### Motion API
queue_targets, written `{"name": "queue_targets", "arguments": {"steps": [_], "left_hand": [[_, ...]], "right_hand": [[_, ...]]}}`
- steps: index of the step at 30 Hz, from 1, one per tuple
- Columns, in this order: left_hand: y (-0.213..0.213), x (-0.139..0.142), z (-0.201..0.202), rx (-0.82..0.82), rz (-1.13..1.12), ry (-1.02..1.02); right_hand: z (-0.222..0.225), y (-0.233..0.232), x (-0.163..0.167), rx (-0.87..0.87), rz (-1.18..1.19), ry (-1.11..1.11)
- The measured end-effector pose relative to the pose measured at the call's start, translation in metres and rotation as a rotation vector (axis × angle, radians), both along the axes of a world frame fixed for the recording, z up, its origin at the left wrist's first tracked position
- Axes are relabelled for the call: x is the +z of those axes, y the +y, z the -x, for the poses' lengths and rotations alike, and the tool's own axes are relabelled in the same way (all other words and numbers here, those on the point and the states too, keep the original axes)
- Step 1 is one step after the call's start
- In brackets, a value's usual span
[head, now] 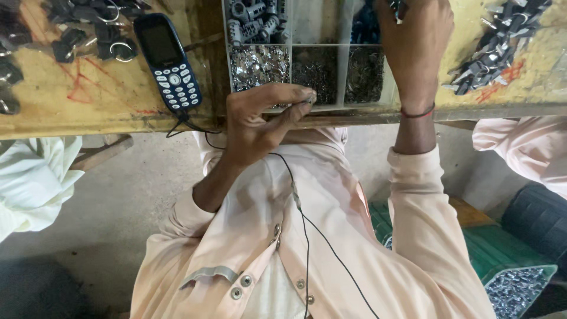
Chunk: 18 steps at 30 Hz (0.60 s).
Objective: The person sits at a workbench and assembles small hardware parts by hand, picking components from a compartmented plastic box and fitting them together one at a time, occasionally reaching into different compartments for parts.
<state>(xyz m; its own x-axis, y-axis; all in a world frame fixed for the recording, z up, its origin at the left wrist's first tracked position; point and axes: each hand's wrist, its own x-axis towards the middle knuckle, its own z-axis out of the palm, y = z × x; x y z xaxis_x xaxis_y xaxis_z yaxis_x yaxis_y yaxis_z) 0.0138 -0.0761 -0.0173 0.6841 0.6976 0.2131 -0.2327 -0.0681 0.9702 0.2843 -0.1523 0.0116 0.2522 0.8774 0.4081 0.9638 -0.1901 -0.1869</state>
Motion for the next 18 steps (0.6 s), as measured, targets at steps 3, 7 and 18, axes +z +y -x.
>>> {"name": "queue_targets", "arguments": {"steps": [3, 7, 18], "left_hand": [[0.008, -0.002, -0.001, -0.034, -0.046, -0.003], [0.010, -0.005, -0.003, -0.058, -0.053, -0.025], [-0.002, 0.003, -0.008, -0.064, -0.586, 0.069]], "right_hand": [[-0.023, -0.008, -0.022, -0.015, -0.020, 0.318], [-0.033, -0.020, -0.026, -0.069, -0.082, 0.940], [0.071, -0.055, 0.045, 0.141, 0.161, 1.431]]}}
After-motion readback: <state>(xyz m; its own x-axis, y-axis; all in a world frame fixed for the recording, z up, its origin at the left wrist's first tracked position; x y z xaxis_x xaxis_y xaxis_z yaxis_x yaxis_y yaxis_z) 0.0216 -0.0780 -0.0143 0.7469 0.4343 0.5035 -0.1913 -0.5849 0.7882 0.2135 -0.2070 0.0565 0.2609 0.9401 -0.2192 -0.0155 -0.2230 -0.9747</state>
